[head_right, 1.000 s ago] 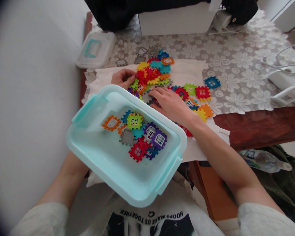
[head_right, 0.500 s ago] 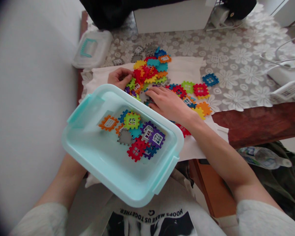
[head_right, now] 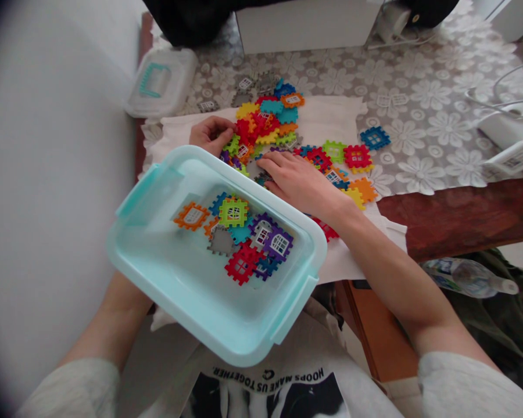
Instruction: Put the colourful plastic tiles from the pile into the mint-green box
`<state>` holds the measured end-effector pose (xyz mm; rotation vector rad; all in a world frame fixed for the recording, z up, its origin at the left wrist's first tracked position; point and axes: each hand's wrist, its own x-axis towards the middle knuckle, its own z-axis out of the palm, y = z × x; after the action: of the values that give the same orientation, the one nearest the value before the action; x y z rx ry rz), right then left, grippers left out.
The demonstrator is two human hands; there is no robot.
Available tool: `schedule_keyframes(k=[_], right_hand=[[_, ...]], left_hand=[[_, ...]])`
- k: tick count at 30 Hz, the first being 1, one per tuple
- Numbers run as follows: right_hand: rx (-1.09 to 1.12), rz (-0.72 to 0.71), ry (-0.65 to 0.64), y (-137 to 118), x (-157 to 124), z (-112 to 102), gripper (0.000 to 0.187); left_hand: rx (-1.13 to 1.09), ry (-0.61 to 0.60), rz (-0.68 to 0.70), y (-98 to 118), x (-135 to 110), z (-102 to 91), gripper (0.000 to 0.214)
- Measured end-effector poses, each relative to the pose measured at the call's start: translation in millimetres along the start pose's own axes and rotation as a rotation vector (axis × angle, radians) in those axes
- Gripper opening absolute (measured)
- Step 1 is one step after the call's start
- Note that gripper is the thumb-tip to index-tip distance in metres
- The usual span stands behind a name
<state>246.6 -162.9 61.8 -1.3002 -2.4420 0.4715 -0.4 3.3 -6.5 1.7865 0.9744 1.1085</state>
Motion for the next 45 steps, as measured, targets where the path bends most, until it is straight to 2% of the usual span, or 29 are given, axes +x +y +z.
schedule_keyframes(k=[11, 23, 28, 37, 41, 45], right_hand=[[0.006, 0.001, -0.034, -7.8, -1.5, -7.3, 0.052], [0.042, -0.015, -0.007, -4.5, 0.8, -7.4, 0.047], [0.099, 0.034, 0.073, -1.8, 4.7, -3.3, 0.037], [0.136, 0.084, 0.253, 3.2, 7.5, -3.3, 0.025], [0.133, 0.104, 0.342, 5.5, 6.1, -10.6, 0.024], [0.173, 0.148, 0.403, -1.0, 3.3, -16.9, 0.032]], left_hand=[[0.012, 0.008, 0.022, -15.7, 4.1, -1.1, 0.011], [0.008, 0.006, 0.014, -17.3, 4.2, -0.3, 0.018], [0.034, -0.009, -0.015, -9.0, 1.5, -0.5, 0.025], [0.103, 0.010, -0.140, 0.8, 0.6, 0.4, 0.014], [0.078, -0.003, -0.109, -1.5, 0.5, 0.1, 0.017], [0.065, -0.001, -0.079, -6.6, 1.3, 1.1, 0.020]])
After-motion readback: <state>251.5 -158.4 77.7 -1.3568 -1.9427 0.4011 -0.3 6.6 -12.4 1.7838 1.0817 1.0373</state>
